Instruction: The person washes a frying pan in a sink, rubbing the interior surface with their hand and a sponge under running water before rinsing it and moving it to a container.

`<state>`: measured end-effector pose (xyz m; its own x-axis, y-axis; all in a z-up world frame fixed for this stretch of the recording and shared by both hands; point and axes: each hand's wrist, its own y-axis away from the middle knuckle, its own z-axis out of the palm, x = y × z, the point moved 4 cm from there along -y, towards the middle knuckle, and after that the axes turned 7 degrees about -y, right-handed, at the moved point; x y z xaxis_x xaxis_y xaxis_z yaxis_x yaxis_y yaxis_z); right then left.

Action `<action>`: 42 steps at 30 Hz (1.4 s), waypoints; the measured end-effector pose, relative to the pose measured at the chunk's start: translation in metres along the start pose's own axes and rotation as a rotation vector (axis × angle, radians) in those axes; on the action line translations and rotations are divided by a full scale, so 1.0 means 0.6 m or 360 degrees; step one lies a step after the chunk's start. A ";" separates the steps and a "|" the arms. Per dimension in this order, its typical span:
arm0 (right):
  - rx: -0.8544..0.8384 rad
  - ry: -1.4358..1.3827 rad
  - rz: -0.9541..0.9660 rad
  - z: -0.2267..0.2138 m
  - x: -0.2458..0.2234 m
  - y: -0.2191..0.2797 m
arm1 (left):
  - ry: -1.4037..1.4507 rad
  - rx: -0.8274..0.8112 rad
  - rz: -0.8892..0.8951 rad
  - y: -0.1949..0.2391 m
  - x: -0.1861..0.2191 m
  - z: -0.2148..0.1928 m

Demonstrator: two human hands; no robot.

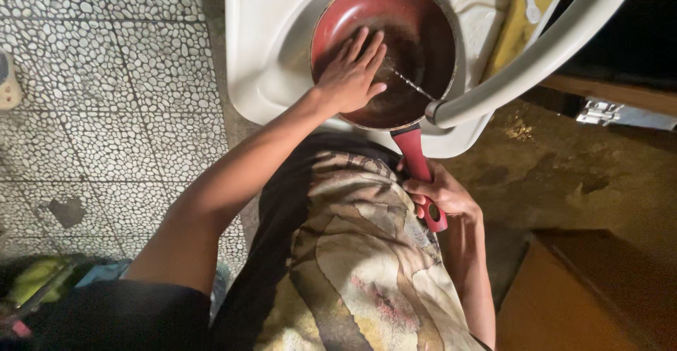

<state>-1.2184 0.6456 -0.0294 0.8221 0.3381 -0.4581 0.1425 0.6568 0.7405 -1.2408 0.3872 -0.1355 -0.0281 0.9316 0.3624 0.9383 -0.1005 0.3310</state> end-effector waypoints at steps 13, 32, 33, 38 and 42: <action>0.0162 0.0252 -0.0241 0.018 0.067 0.009 | -0.0161 0.0313 0.0415 -0.018 0.050 -0.019; 0.0262 0.0427 -0.0236 0.050 0.062 0.002 | -0.0169 0.0439 0.0196 -0.047 0.044 -0.054; 0.0269 0.0420 -0.0237 0.051 0.064 0.003 | -0.0168 0.0435 0.0205 -0.049 0.050 -0.054; 0.0335 0.0370 -0.0267 0.055 0.069 0.009 | -0.0226 0.0251 0.0506 -0.041 0.073 -0.054; 0.0313 0.0318 -0.0272 0.058 0.076 0.007 | -0.0244 0.0193 0.0830 -0.034 0.070 -0.050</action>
<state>-1.1608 0.6403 -0.0300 0.6554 0.3724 -0.6571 0.3889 0.5794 0.7163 -1.2713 0.4181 -0.1009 0.4925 0.8103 0.3174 0.8477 -0.5292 0.0357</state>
